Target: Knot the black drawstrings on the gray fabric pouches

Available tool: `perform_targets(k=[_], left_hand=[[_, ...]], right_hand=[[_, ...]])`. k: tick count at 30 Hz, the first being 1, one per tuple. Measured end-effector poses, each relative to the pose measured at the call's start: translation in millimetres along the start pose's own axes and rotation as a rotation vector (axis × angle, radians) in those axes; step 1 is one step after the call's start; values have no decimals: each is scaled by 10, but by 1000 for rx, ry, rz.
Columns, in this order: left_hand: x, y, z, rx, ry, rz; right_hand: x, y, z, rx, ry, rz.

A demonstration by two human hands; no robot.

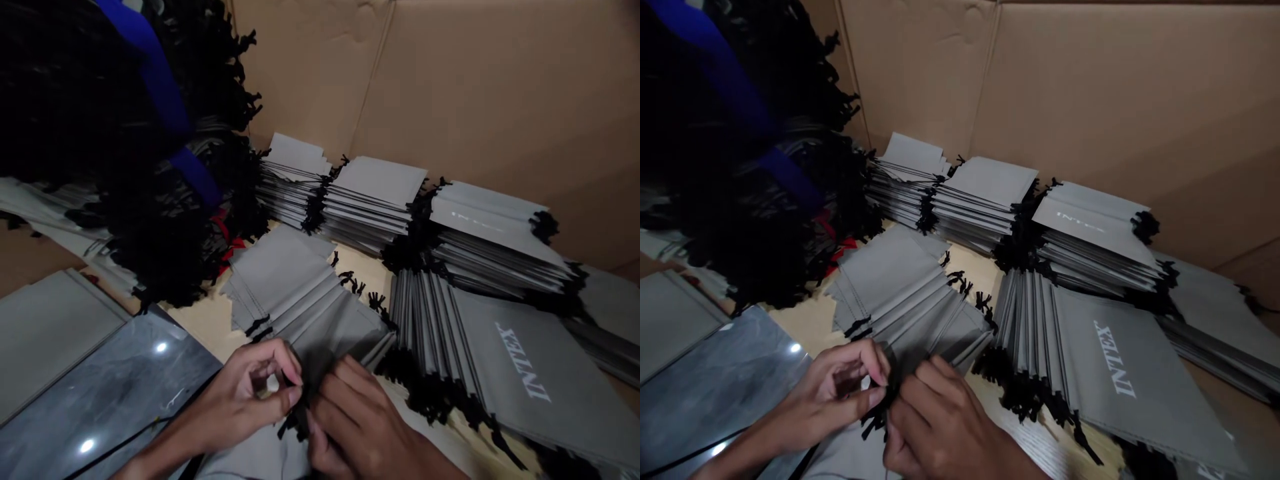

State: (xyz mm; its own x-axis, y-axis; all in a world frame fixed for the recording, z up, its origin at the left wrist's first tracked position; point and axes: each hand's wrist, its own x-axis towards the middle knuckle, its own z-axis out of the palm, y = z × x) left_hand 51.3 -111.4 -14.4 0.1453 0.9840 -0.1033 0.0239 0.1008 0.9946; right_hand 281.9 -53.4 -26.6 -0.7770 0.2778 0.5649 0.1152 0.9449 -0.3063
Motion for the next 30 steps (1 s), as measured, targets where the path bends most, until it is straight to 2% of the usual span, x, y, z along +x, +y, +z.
perform_targets(k=[2, 6, 9, 15, 22, 25, 27, 30], left_hand=[[4, -12, -6, -29, 1, -10], [3, -44, 7, -35, 79, 23], [2, -63, 18, 24, 81, 32], [-24, -44, 39, 208, 81, 116], [-112, 79, 60, 495, 33, 253], [-97, 96, 6, 606, 67, 356], [-69, 70, -36, 703, 110, 402], [-23, -16, -90, 835, 139, 369]], right_hand=[[21, 4, 10, 3, 10, 1], [70, 29, 49, -48, 95, -4], [92, 43, -13, -106, 58, -5], [-9, 95, -277, -213, -47, 12], [-158, 117, -379, -480, 19, -54], [-125, 131, -364, -539, 28, -83], [-75, 156, -336, -566, -22, -79], [24, 208, -303, -564, -149, -38]])
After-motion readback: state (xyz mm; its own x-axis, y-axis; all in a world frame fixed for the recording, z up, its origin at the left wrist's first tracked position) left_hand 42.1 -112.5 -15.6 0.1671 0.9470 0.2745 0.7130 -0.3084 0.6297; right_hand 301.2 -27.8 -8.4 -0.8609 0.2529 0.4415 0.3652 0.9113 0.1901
